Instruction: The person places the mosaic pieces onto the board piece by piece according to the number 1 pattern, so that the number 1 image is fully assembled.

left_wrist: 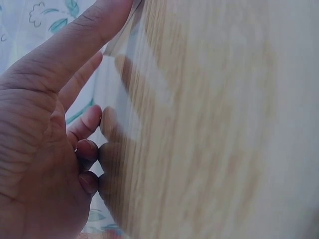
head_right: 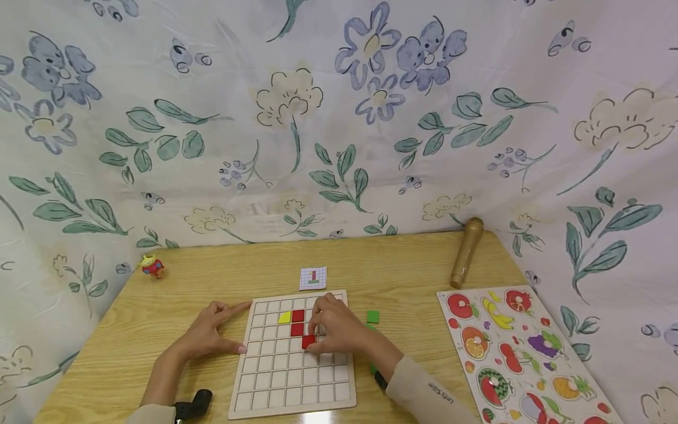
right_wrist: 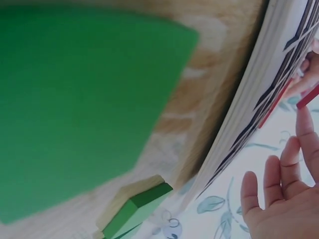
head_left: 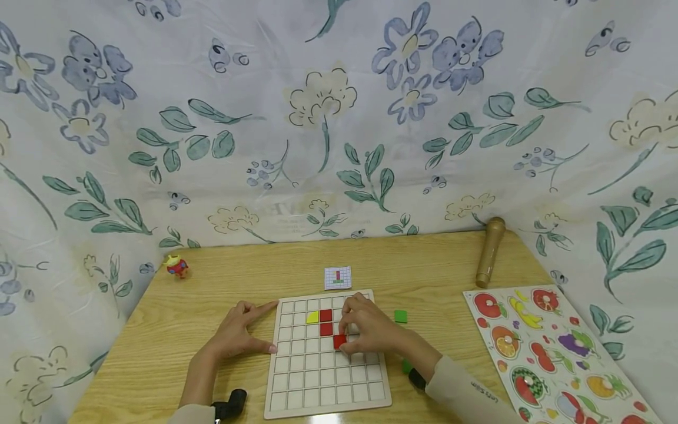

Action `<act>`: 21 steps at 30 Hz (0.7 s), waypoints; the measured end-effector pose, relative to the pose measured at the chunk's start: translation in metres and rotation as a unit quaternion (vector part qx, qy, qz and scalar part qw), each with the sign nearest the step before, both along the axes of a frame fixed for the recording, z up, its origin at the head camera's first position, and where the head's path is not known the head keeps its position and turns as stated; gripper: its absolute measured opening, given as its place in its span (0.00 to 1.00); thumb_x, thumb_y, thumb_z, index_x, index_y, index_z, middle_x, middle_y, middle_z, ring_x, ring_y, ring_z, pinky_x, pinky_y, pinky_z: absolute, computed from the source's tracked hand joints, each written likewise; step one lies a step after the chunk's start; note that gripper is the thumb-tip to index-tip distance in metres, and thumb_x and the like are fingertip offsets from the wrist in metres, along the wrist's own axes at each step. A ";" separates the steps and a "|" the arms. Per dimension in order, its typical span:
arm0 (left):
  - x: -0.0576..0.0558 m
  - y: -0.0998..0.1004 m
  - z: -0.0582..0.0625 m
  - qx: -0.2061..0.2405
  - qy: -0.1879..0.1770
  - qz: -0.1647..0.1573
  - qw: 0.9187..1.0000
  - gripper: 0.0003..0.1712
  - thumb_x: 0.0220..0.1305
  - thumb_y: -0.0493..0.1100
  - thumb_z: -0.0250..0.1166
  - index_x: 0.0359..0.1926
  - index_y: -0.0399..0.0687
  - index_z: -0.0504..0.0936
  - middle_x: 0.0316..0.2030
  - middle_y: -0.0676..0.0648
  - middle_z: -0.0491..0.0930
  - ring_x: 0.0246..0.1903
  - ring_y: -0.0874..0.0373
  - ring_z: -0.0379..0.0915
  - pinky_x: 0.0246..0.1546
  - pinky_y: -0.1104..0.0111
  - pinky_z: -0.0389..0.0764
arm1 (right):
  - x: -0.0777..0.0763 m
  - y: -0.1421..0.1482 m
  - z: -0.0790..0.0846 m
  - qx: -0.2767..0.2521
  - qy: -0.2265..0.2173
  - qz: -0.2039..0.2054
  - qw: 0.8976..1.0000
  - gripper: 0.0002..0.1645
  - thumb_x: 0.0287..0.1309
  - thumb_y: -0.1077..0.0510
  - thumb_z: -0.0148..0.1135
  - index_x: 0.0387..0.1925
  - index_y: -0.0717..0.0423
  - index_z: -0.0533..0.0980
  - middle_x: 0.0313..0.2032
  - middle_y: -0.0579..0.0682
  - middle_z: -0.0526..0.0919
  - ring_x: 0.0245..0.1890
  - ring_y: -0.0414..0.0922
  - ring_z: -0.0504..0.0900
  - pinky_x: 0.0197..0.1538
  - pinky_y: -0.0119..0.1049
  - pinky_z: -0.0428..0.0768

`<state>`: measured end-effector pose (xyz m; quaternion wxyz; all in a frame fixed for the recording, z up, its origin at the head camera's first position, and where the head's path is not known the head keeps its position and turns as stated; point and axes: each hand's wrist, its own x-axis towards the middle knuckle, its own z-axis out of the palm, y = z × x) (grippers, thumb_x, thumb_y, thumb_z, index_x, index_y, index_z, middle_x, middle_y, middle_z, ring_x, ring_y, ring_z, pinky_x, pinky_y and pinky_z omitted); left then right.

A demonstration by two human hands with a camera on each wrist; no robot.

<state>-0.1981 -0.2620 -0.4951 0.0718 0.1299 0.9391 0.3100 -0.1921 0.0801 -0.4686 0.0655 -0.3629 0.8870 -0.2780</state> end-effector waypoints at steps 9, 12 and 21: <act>0.001 0.000 0.000 -0.002 0.000 0.001 1.000 0.57 0.33 0.62 0.83 0.69 0.63 0.72 0.39 0.48 0.58 0.41 0.53 0.53 0.39 0.61 0.56 | 0.001 -0.004 0.003 0.007 0.007 0.005 1.000 0.11 0.48 0.49 0.76 0.31 0.48 0.84 0.39 0.38 0.69 0.45 0.37 0.63 0.52 0.33 0.68; 0.001 0.000 0.000 -0.003 0.001 0.002 1.000 0.56 0.33 0.62 0.83 0.69 0.64 0.72 0.39 0.48 0.58 0.40 0.53 0.53 0.39 0.61 0.56 | 0.001 -0.007 0.002 0.011 0.015 0.010 1.000 0.11 0.47 0.49 0.76 0.31 0.48 0.84 0.38 0.39 0.70 0.44 0.37 0.62 0.51 0.32 0.67; 0.001 0.000 0.001 -0.007 0.005 0.003 1.000 0.57 0.33 0.63 0.83 0.69 0.62 0.72 0.40 0.48 0.59 0.41 0.53 0.54 0.39 0.61 0.56 | 0.002 -0.015 0.002 0.037 0.022 0.003 0.999 0.12 0.47 0.48 0.76 0.30 0.48 0.85 0.37 0.39 0.71 0.44 0.37 0.63 0.51 0.33 0.66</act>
